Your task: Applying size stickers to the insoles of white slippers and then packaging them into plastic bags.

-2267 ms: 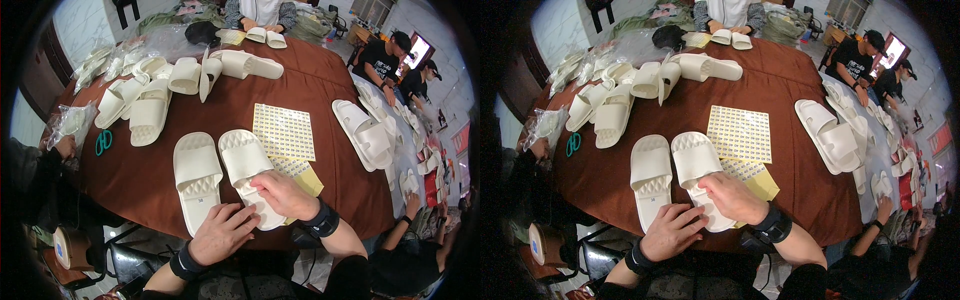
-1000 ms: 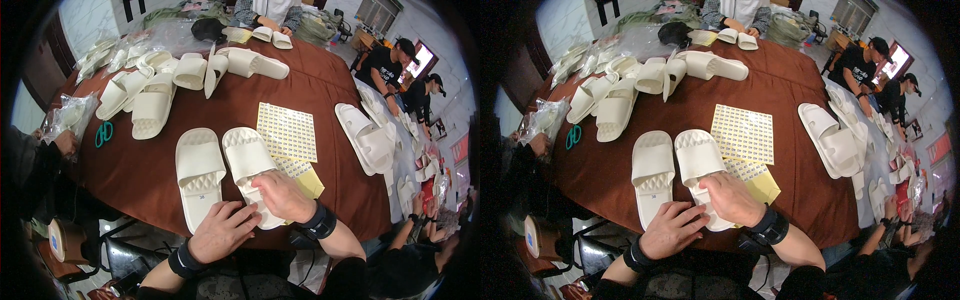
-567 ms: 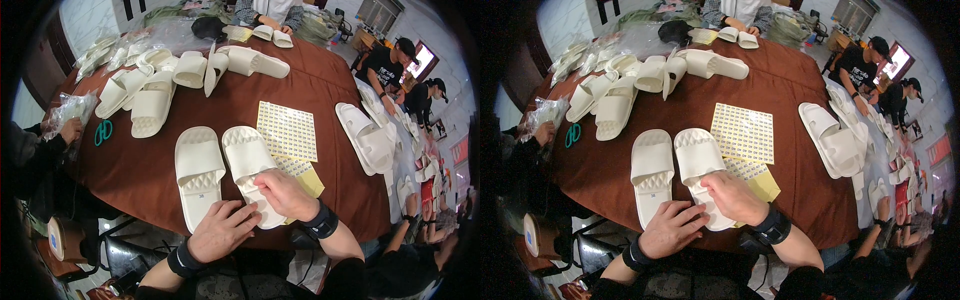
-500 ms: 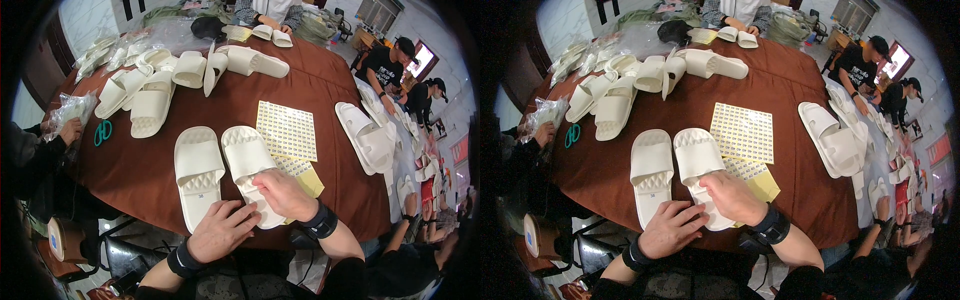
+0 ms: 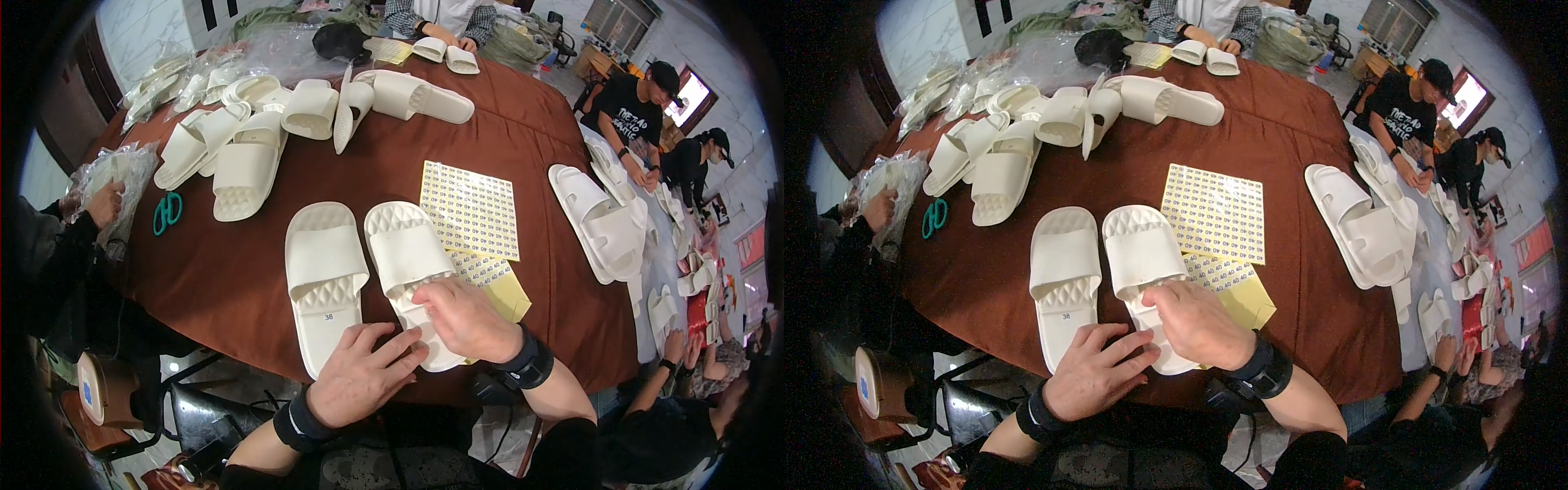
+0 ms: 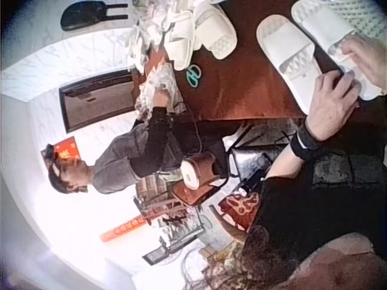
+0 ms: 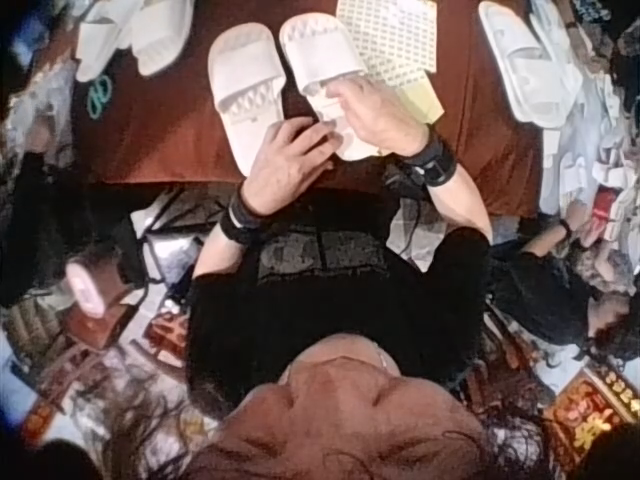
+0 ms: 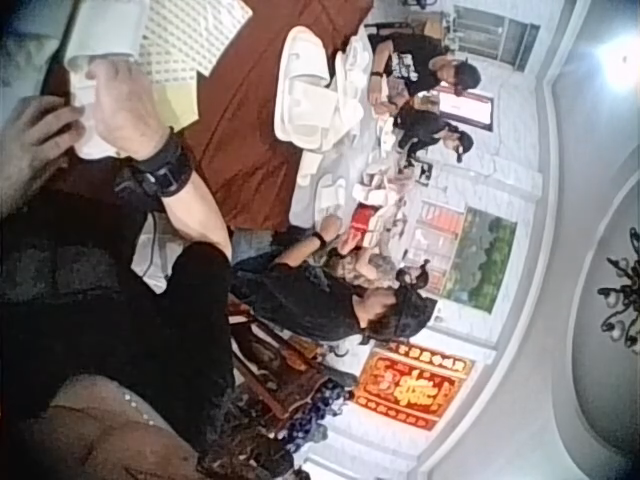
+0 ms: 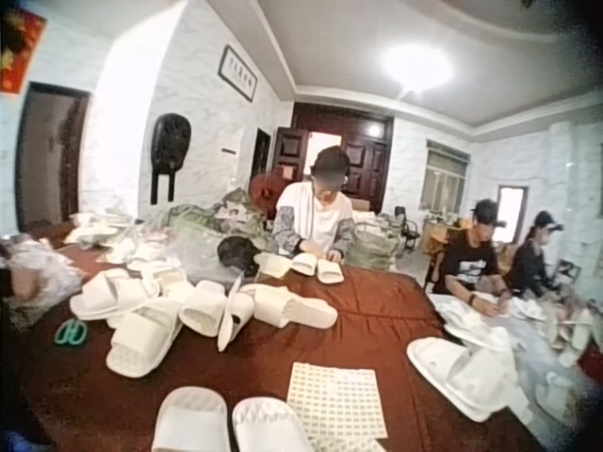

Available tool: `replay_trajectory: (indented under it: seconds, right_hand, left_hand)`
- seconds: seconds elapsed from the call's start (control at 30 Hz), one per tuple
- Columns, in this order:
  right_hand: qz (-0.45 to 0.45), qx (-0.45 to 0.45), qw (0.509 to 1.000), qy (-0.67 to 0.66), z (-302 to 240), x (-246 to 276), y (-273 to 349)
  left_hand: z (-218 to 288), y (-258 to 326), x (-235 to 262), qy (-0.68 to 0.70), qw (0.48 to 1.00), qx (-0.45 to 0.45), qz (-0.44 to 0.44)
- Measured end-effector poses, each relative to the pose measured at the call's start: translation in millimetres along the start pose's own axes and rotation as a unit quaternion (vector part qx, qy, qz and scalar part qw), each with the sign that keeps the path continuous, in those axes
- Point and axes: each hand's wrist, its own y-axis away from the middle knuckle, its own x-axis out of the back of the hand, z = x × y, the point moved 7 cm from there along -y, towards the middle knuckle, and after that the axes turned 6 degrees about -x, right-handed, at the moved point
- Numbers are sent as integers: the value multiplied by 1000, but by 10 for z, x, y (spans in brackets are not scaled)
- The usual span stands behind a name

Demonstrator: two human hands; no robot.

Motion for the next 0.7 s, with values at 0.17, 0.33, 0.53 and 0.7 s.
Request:
replay_trajectory:
  seconds: [0.17,0.33,0.53,0.7]
  right_hand:
    - [-12,-9,1000,-27,-2,82,48]
    - [-103,-76,976,-176,53,269,87]
    - [-157,-92,978,-105,199,205,121]
    - [-126,-56,987,-80,189,155,110]
  left_hand:
    - [4,-5,-11,-1,1000,0,1]
    - [2,-3,-2,-4,1000,5,2]
    - [11,-37,-1,-3,1000,4,-2]
    - [25,-48,22,-3,1000,5,-5]
